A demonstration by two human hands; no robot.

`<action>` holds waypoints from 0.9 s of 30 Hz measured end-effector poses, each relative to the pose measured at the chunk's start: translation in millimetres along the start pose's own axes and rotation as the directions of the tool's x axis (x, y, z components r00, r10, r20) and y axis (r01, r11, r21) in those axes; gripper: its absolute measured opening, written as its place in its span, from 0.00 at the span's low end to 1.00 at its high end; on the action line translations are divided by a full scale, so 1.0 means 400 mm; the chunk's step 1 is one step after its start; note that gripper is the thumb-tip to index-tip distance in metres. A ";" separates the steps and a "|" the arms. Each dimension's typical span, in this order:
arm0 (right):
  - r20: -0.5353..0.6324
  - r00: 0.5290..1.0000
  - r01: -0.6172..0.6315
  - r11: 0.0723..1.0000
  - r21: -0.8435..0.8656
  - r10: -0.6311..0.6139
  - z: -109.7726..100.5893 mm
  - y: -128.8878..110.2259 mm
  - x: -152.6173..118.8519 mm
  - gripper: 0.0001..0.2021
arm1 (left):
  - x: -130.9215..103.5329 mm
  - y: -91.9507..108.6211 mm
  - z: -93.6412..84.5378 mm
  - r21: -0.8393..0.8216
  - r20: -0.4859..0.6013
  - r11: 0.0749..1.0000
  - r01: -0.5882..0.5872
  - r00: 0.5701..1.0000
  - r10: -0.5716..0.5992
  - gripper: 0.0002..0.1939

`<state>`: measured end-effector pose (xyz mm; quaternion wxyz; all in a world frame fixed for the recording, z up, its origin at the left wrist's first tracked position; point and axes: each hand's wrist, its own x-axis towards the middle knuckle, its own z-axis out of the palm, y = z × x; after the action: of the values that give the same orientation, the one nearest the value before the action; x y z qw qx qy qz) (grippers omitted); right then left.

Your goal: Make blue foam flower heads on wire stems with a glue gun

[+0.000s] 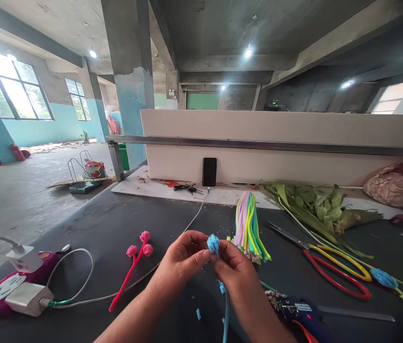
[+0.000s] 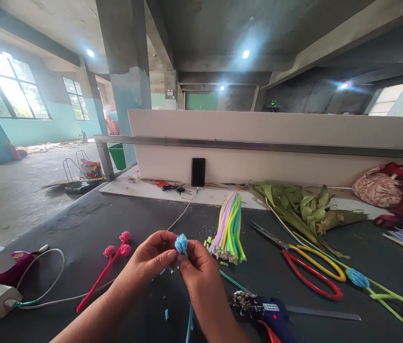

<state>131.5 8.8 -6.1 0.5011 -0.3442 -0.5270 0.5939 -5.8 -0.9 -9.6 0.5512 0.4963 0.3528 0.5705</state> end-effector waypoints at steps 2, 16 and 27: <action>0.018 1.000 0.019 1.000 -0.018 -0.019 0.002 -0.003 -0.005 0.13 | 0.002 -0.009 0.000 0.002 -0.012 1.000 -0.013 1.000 0.013 0.18; 0.034 0.998 -0.060 0.967 0.249 0.053 -0.003 0.007 -0.003 0.11 | 0.002 -0.013 -0.002 0.260 -0.012 0.946 -0.194 0.979 0.203 0.08; 0.040 0.998 -0.063 0.959 0.275 0.054 0.005 0.014 -0.013 0.08 | -0.007 -0.011 0.001 0.107 0.010 0.987 -0.122 0.993 0.122 0.09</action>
<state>129.7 3.7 -11.6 0.5179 -0.2771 -0.4365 0.6815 -4.4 -3.2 -14.3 0.4883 0.5468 0.3512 0.5825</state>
